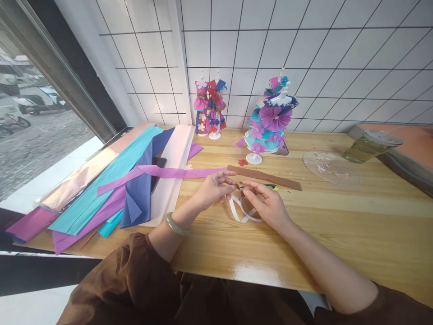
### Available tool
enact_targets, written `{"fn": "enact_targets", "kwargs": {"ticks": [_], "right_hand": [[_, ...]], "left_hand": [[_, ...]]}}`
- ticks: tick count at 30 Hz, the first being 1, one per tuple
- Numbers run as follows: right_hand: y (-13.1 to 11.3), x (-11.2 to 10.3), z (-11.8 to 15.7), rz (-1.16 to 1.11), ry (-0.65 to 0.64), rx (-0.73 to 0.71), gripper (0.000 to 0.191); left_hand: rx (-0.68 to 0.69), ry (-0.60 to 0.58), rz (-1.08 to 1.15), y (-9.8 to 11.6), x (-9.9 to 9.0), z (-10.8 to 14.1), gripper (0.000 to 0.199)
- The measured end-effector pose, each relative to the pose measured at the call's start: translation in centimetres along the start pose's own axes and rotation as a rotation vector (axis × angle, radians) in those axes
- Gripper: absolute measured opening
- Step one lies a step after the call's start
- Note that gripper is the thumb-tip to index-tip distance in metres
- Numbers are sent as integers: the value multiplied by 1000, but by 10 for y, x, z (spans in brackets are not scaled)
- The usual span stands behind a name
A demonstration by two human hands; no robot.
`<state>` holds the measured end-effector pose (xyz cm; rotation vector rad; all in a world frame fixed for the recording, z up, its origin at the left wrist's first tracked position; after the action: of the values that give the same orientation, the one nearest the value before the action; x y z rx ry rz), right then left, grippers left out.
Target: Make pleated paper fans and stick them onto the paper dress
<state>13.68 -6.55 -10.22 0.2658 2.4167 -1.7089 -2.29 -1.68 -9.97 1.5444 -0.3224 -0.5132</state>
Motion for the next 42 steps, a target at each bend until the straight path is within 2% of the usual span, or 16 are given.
{"fn": "enact_targets", "kwargs": {"ticks": [9,18,24,27,32,37,42], "right_hand": [[-1,-1,-3,134,4,-193,14],[-3,-2,-3,240,-13,-272,12],[2,-6,-4,167,110,-163,12],[5,-7,-5,111,158,-38,13],[9,-6,-8,-83,162,162,19],[12,-8,-9,-117,194,185,22],[9,-4,-6,-85,161,159,20]], "left_hand": [[55,10,-152,1,10,3,44],[95,19,-231,0,14,3,37],[57,38,-221,-2,10,2,37],[23,38,-211,-3,10,0,39],[-2,13,-206,-5,12,-1,37],[15,39,-152,-4,10,0,45],[-3,50,-102,-1,9,0,51]]}}
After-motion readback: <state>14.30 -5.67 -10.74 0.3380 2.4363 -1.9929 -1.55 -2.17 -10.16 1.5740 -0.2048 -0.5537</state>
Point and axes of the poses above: each hand's wrist, its own z-axis away from the middle knuckle, its own x-axis out of the palm, y = z × x, the point moved 2 cm from there along -z, towards the middle knuckle, and after that the axes turned 13 degrees about -z, right-handed, at the moved point
